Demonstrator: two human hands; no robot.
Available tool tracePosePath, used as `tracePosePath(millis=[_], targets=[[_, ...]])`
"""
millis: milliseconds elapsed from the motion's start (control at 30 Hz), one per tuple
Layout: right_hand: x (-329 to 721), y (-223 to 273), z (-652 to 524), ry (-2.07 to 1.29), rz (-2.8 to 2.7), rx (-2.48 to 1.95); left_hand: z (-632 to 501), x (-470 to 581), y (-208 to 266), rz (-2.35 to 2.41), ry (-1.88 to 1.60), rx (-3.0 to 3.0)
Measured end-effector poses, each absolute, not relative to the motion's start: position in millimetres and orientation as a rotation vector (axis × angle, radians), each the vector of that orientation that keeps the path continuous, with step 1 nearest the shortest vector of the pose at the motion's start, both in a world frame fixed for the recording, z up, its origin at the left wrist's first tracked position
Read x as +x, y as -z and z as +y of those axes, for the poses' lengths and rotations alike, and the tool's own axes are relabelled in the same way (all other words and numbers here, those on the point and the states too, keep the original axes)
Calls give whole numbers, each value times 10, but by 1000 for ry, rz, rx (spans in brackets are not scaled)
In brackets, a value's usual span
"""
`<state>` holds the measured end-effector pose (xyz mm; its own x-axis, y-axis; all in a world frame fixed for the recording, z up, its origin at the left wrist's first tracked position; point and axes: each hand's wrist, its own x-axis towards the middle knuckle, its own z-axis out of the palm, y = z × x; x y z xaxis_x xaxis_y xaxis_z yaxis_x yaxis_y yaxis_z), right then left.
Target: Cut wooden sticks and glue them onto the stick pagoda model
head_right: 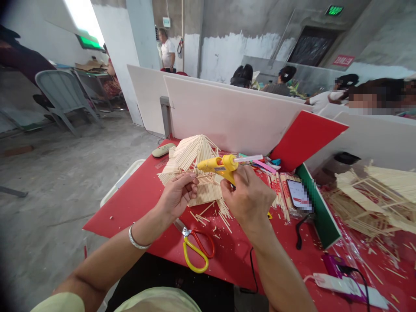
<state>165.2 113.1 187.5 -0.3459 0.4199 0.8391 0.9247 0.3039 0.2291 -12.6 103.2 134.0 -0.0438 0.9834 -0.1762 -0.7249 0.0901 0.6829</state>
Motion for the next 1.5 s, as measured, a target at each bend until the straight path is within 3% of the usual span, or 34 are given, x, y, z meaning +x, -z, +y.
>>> tracePosePath(millis=[1500], targets=[[1649,-1812,1159,953,-1916,-1247,1010,-150,-1359,754,-1451,407]])
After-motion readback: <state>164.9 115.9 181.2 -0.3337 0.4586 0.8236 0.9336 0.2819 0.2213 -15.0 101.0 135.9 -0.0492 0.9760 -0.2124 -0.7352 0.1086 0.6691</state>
